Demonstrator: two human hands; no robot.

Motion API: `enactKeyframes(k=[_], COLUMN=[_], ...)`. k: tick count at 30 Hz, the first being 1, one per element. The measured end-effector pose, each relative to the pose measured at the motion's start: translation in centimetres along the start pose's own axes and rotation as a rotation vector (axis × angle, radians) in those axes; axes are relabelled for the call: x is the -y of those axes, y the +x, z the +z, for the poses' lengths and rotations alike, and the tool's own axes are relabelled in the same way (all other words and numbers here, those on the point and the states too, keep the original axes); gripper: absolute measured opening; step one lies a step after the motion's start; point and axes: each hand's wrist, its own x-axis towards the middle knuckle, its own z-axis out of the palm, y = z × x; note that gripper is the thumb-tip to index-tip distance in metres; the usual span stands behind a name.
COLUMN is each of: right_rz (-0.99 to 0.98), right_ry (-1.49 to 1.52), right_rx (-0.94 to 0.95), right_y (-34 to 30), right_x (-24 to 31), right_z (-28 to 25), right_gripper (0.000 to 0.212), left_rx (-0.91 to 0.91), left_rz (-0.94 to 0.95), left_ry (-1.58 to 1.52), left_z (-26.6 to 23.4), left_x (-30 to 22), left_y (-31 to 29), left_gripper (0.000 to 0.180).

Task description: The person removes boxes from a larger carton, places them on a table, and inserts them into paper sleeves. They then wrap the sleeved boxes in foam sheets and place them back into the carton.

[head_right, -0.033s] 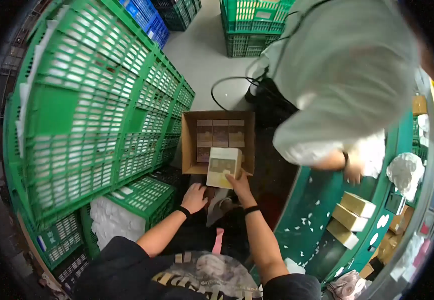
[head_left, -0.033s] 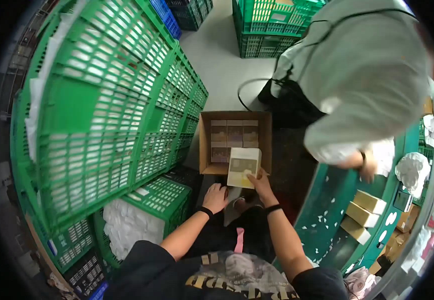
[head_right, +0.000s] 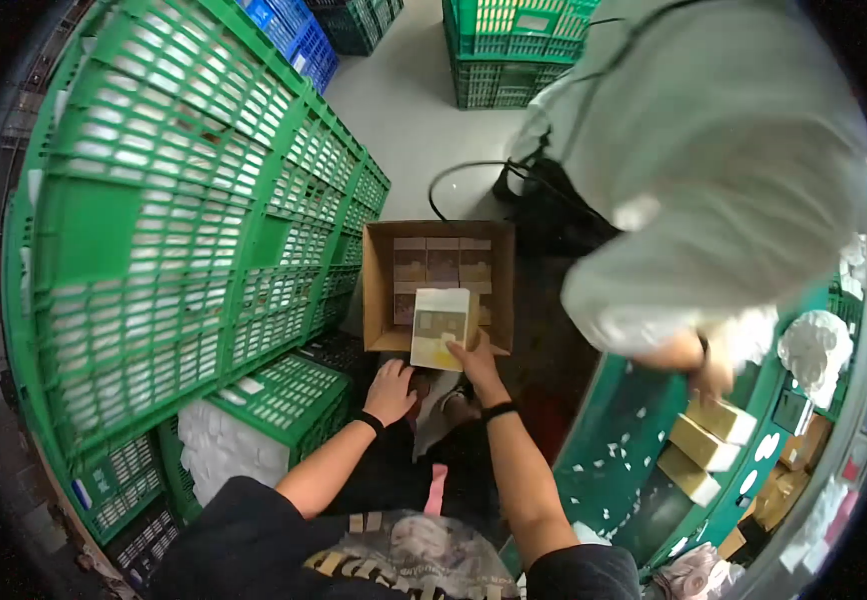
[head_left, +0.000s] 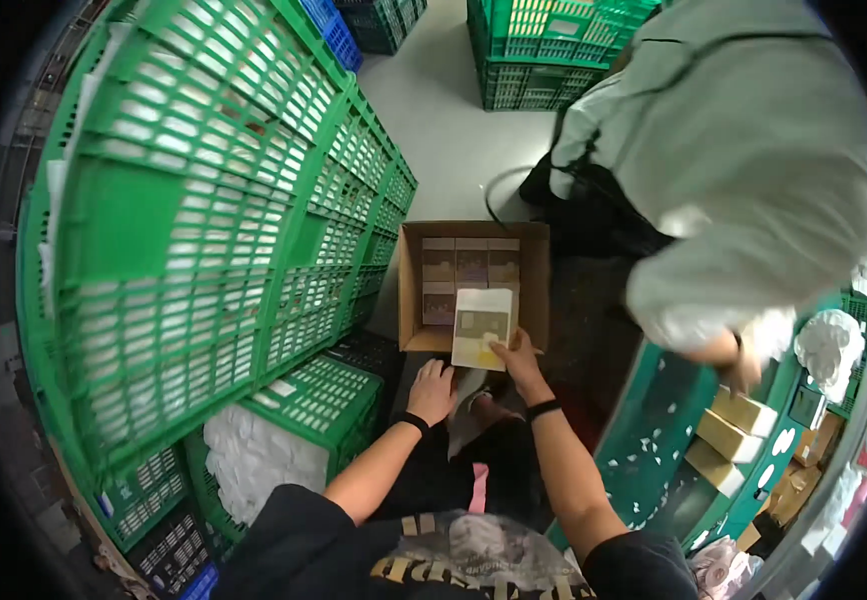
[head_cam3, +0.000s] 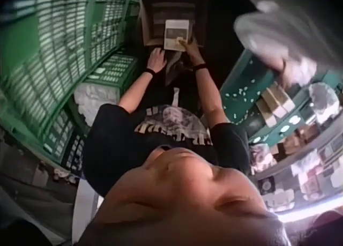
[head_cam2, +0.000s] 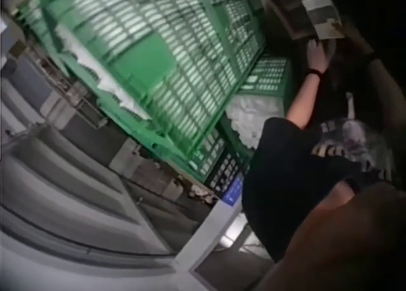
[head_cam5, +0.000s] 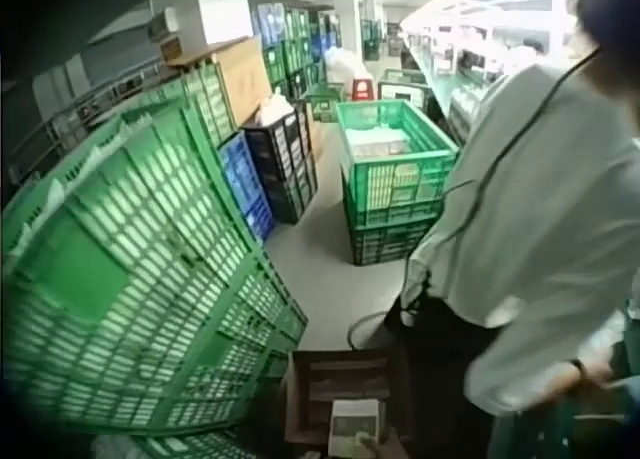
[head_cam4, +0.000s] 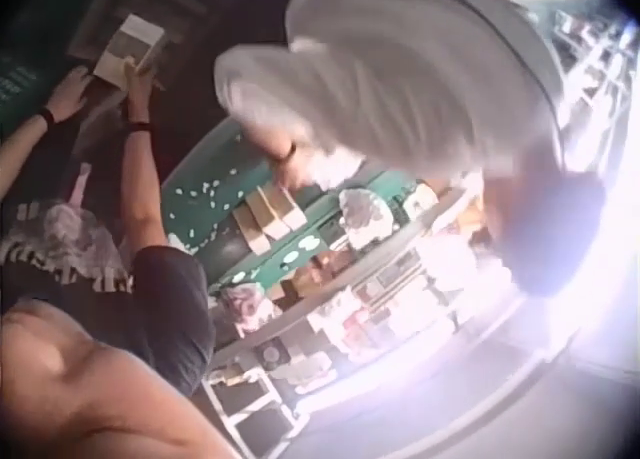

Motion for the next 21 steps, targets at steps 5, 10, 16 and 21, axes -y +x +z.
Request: enactKeyframes(k=[5, 10, 16, 21], right_rz=[0.063, 0.054, 0.229, 0.036], right_ry=[-0.017, 0.012, -0.324, -0.224], right_rx=[0.25, 0.473, 0.132, 0.157], right_y=[18.8, 39.6, 43.7, 40.9], right_x=[-4.6, -16.4, -20.3, -14.9], right_z=[11.4, 11.2, 19.0, 23.4], right_gripper=[0.093, 0.076, 0.084, 0.063], left_rx=[0.159, 0.345, 0.275, 0.326], left_rz=[-0.15, -0.189, -0.249, -0.332], left_ry=[0.35, 0.173, 0.071, 0.172], left_z=[9.1, 12.9, 12.2, 12.4], left_x=[9.1, 6.2, 6.4, 8.5], left_y=[2.7, 6.5, 5.3, 5.8], left_gripper=[0.022, 0.031, 0.033, 0.04])
